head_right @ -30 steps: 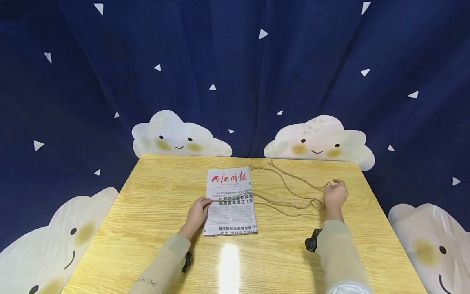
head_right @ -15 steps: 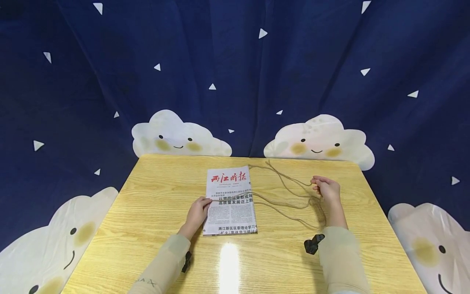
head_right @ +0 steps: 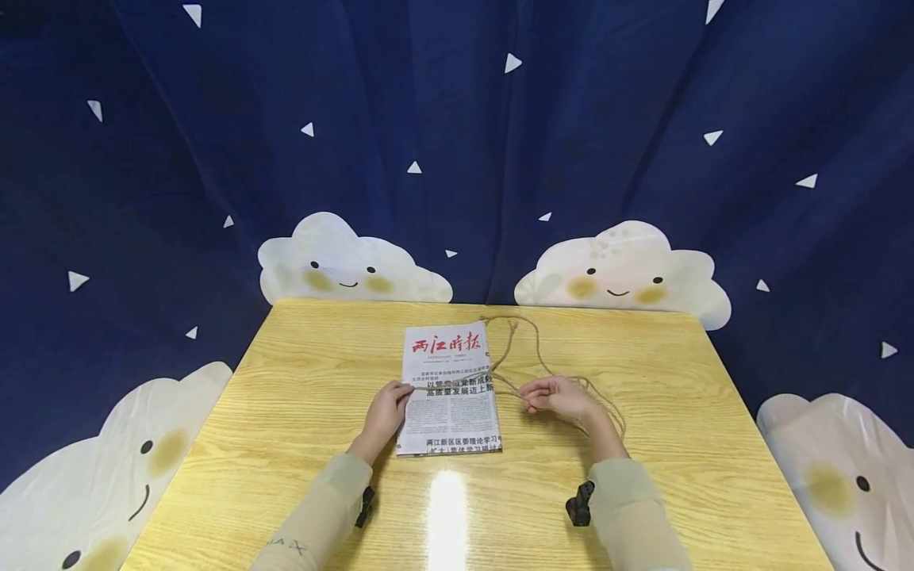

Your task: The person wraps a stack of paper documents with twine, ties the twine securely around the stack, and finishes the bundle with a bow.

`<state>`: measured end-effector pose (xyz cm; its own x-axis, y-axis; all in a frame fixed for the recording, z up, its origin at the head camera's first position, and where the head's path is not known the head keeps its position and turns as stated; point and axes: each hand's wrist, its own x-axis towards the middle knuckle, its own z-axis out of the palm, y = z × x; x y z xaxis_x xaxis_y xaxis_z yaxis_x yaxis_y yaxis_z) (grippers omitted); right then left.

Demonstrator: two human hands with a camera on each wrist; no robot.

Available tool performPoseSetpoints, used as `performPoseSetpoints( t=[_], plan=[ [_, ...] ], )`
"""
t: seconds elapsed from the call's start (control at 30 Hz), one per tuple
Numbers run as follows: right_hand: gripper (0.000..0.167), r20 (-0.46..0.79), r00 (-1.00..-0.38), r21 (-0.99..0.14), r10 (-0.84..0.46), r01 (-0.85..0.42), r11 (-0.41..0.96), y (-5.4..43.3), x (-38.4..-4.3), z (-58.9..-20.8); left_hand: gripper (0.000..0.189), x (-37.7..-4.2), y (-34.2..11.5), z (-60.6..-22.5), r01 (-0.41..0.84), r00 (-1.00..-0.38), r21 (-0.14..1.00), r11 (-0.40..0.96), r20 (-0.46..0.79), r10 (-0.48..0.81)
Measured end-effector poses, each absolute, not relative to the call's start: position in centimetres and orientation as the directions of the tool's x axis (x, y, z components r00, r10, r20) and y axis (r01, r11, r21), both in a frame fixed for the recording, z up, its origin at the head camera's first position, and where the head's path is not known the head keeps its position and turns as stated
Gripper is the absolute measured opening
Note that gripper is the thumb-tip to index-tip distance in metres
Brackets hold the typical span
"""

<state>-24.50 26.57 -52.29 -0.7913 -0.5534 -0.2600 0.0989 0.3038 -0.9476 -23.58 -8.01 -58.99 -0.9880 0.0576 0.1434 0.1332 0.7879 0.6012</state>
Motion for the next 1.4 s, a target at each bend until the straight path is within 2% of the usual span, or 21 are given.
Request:
performPoseSetpoints(
  t=[0.1,0.2,0.3,0.43,0.5,0.57,0.67,0.8,0.87,0.9,0.97,1.03,1.1,1.23,1.3,1.4],
  plan=[
    [0.027,-0.318,-0.771,-0.910,-0.551,0.086,0.405,26.2,-24.3,-53.2,0.020,-23.6,-8.0,-58.9,0.142,-0.986,0.600,0.788,0.154,0.060],
    [0.023,-0.338,-0.781,-0.866,-0.524,0.041,0.498,25.8,-24.4,-53.6,0.021,-23.6,-8.0,-58.8,0.135,-0.987,0.604,0.785,0.148,0.056],
    [0.023,-0.306,-0.840,-0.820,-0.448,-0.007,0.572,24.9,-24.9,-53.5,0.021,-23.6,-8.1,-58.8,0.139,-0.987,0.603,0.786,0.152,0.057],
    [0.024,-0.189,-0.945,-0.748,-0.266,-0.037,0.663,22.9,-26.2,-53.5,0.020,-23.5,-8.1,-58.9,0.149,-0.984,0.597,0.788,0.168,0.059],
    [0.026,-0.136,-0.973,-0.715,-0.189,-0.035,0.699,21.6,-26.9,-53.7,0.020,-23.5,-8.2,-58.9,0.150,-0.984,0.595,0.790,0.169,0.059],
    [0.028,-0.139,-0.983,-0.698,-0.117,0.014,0.716,20.5,-27.7,-54.4,0.020,-23.5,-8.1,-58.9,0.147,-0.984,0.594,0.791,0.169,0.056],
    [0.034,-0.103,-0.988,-0.682,-0.119,-0.017,0.731,19.6,-28.7,-56.4,0.021,-23.4,-8.0,-58.9,0.140,-0.986,0.594,0.792,0.160,0.055],
    [0.032,0.006,-0.983,-0.639,-0.181,-0.144,0.756,21.5,-32.4,-64.3,0.021,-23.4,-7.9,-58.9,0.144,-0.986,0.593,0.792,0.155,0.063],
    [0.027,-0.033,-0.987,-0.609,-0.159,-0.106,0.786,21.6,-33.1,-65.1,0.021,-23.4,-7.9,-58.8,0.140,-0.987,0.599,0.789,0.152,0.059],
    [0.025,-0.054,-0.989,-0.598,-0.138,-0.079,0.797,21.5,-33.1,-64.8,0.021,-23.4,-7.9,-58.8,0.141,-0.986,0.598,0.789,0.153,0.060],
    [0.025,-0.111,-0.992,-0.601,-0.065,0.015,0.799,20.0,-31.3,-60.5,0.021,-23.4,-7.9,-58.8,0.139,-0.987,0.598,0.790,0.150,0.059],
    [0.024,-0.057,-0.998,-0.612,-0.009,0.028,0.790,19.0,-29.9,-56.9,0.021,-23.4,-8.0,-58.8,0.139,-0.987,0.598,0.790,0.151,0.059],
    [0.022,0.076,-0.997,-0.652,0.028,-0.028,0.758,18.6,-29.2,-54.5,0.021,-23.4,-8.0,-58.9,0.143,-0.986,0.600,0.787,0.154,0.062],
    [0.021,0.308,-0.949,-0.716,0.067,-0.185,0.673,18.4,-29.4,-51.5,0.020,-23.5,-8.1,-59.0,0.154,-0.983,0.607,0.780,0.175,0.058],
    [0.024,0.322,-0.941,-0.775,0.106,-0.198,0.600,18.4,-29.7,-50.5,0.020,-23.5,-8.1,-59.0,0.159,-0.982,0.606,0.779,0.181,0.060],
    [0.030,0.253,-0.959,-0.870,0.126,-0.169,0.463,18.5,-30.0,-49.4,0.019,-23.5,-8.1,-59.0,0.167,-0.980,0.605,0.779,0.189,0.064]
  ],
)
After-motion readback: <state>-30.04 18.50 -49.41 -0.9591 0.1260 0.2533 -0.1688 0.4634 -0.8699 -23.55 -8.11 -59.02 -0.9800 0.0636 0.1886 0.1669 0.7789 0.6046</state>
